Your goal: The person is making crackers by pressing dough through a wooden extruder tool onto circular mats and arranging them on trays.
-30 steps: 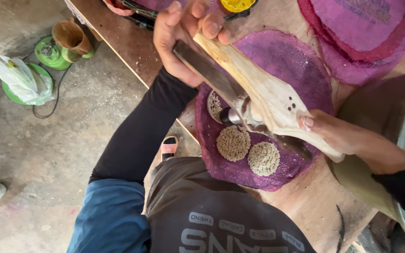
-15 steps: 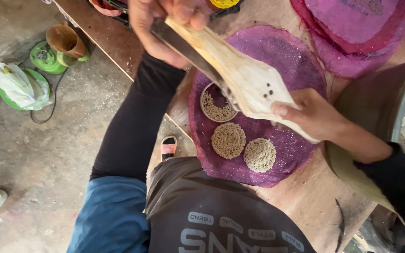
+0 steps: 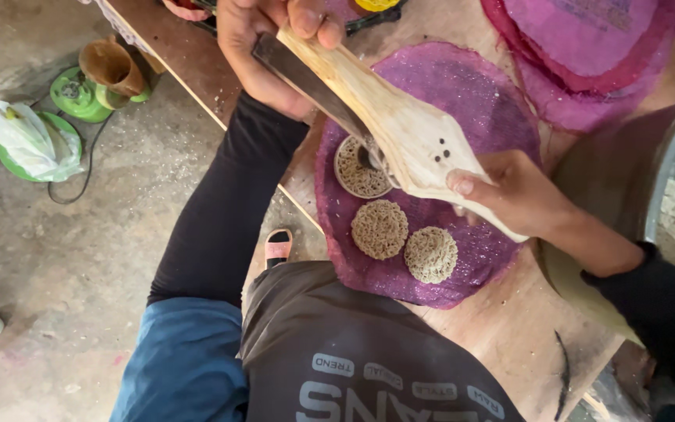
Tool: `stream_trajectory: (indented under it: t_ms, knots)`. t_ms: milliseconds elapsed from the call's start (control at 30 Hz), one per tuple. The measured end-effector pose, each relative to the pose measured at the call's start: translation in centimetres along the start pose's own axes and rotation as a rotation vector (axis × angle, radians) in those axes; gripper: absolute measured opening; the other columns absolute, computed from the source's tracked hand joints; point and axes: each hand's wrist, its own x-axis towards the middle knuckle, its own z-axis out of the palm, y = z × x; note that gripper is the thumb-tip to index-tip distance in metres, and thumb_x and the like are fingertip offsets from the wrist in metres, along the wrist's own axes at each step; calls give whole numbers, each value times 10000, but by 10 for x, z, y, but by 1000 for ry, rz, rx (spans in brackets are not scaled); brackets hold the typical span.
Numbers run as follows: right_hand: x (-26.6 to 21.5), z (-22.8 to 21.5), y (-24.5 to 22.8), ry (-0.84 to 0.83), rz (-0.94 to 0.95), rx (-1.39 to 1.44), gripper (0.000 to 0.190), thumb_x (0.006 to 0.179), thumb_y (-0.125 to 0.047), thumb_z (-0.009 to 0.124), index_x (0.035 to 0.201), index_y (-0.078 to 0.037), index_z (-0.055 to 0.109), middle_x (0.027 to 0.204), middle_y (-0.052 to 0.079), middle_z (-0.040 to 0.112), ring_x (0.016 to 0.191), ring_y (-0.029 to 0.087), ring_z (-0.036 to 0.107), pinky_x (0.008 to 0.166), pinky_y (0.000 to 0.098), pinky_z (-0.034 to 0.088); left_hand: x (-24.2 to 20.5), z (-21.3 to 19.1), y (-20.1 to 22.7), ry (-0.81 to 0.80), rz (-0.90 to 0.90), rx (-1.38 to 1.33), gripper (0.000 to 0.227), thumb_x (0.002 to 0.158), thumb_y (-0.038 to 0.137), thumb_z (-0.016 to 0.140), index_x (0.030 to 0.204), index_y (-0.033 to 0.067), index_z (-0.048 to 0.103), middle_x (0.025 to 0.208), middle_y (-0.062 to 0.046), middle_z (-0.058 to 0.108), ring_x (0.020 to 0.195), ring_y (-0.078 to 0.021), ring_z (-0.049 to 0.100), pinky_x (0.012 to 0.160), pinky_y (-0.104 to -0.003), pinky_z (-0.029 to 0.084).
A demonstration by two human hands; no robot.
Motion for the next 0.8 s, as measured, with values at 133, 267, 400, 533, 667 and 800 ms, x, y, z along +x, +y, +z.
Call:
stream_trajectory:
  t_ms: [133, 267, 400, 533, 667, 800]
  knots:
    - [-2, 1, 13, 14, 33, 1, 487, 911, -417, 684, 1060, 35, 782, 745, 122, 754, 601, 158, 684, 553, 320, 554, -11, -2, -9, 91, -128, -273, 220, 1063, 296, 456, 1023, 115, 575, 968, -5, 615, 801, -146, 637, 760, -377, 574]
    - [0, 1, 23, 87, -177, 27, 496, 912, -395, 709, 1174, 25, 735, 841, 112, 742, 667, 139, 655, 573, 306, 546, -2, 10, -11, -17, -83, -123, 331, 1106, 410, 498, 1123, 97, 603, 996, -23, 648, 873, -164, 660, 826, -384, 563]
    - [-6, -1, 28, 89, -368, 205, 546, 923, -424, 727, 1168, 64, 714, 905, 113, 746, 722, 147, 689, 638, 298, 580, 12, 35, 18, -123, -322, -32, 566, 965, 578, 626, 1230, 78, 613, 1165, -54, 677, 1144, -204, 662, 1048, -404, 535]
    - [-27, -3, 28, 8, -541, 443, 614, 944, -491, 752, 1131, 91, 694, 944, 139, 747, 784, 181, 721, 694, 319, 608, -7, 74, 10, -474, -155, 751, 664, 786, 473, 838, 1243, 38, 633, 1230, -134, 675, 1205, -284, 630, 1076, -473, 475]
    - [-31, 7, 18, -95, -561, 545, 668, 910, -523, 770, 1155, 91, 676, 994, 159, 740, 855, 209, 746, 759, 358, 650, -30, 88, -11, -712, 28, 1435, 694, 697, 334, 986, 1226, 12, 672, 1216, -171, 700, 1164, -318, 662, 1067, -502, 474]
    - [-11, 25, 1, 39, -488, 883, 800, 972, -633, 668, 1233, 123, 665, 1115, 241, 732, 960, 250, 722, 822, 305, 591, -39, 84, -5, -381, -198, 1276, 596, 820, 270, 959, 1265, 7, 663, 1220, -114, 746, 1117, -242, 768, 1048, -397, 625]
